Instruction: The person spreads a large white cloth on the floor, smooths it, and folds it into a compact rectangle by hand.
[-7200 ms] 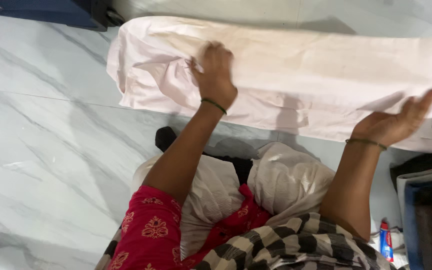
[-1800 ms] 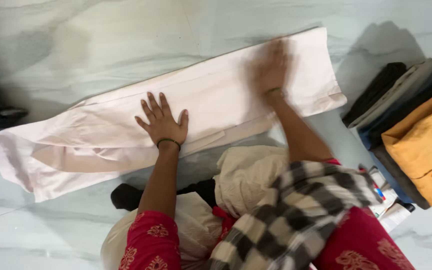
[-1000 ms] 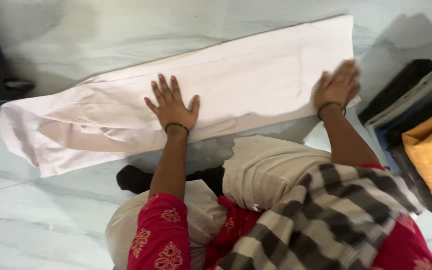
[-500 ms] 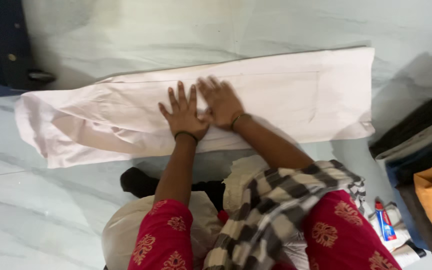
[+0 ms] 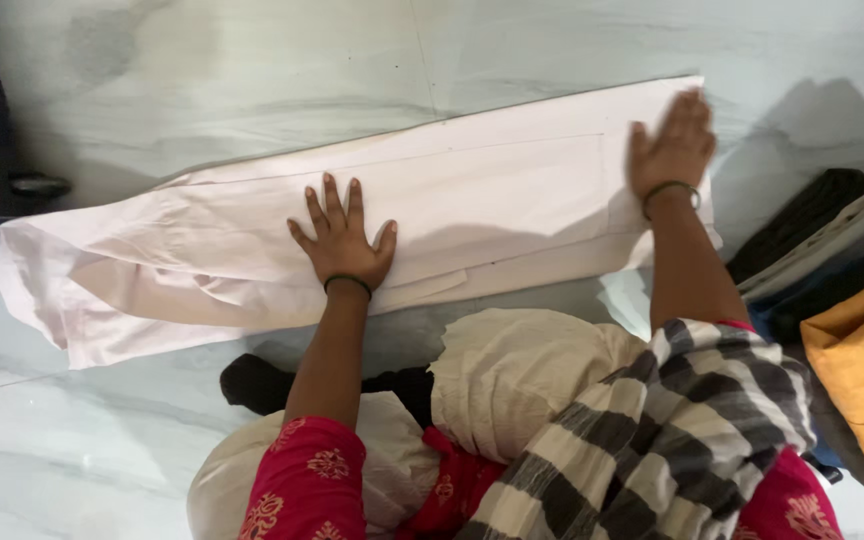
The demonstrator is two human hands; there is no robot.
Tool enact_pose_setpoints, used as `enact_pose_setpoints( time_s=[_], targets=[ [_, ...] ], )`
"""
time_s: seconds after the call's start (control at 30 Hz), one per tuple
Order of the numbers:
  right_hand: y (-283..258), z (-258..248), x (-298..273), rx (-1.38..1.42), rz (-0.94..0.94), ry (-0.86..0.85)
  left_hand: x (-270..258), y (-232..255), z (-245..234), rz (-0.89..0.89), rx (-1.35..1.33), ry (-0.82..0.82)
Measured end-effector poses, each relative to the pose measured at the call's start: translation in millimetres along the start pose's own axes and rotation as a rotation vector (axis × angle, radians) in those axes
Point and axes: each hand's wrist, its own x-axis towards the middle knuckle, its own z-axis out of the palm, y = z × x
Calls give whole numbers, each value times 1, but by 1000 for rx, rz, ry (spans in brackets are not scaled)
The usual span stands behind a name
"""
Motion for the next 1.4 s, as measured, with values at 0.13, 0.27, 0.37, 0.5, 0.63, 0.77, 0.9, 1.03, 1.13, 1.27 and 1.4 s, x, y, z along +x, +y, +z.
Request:
enact_pose_setpoints(
  time_s=[0.13,0.27,0.37,0.5,0.63,0.77,0.9,1.03,1.13,1.27,1.4],
  targets=[
    [15,13,10,125,252,63,4,2,-7,-14,62,-106],
    [-48,35,-9,148,-143,130,6,2,-14,-30,106,-197],
    [-132,44,-48,155,-598,189,4,4,-22,-29,81,-165],
    [-231,74,-129,-149,-1037,-49,1,2,-27,-33,58,-159],
    [-254,74,-152,-222,-929,-242,4,1,-22,-52,35,-183],
    [-251,74,-153,-236,-927,-139,4,-1,-15,-4,42,-96],
    [-246,79,-157,-139,-926,-94,1,-8,-13,-4,3,-75],
    [-243,78,-159,-146,-938,-74,14,-58,-25,-27,68,-128],
    [-247,76,-160,-171,-923,-80,21,-118,-44,-118,112,-106],
    [-250,73,-160,-156,-908,-87,13,-179,-67,-248,232,-174],
    [-250,74,-162,-136,-884,-106,2,-209,-67,-587,71,-99]
  ],
)
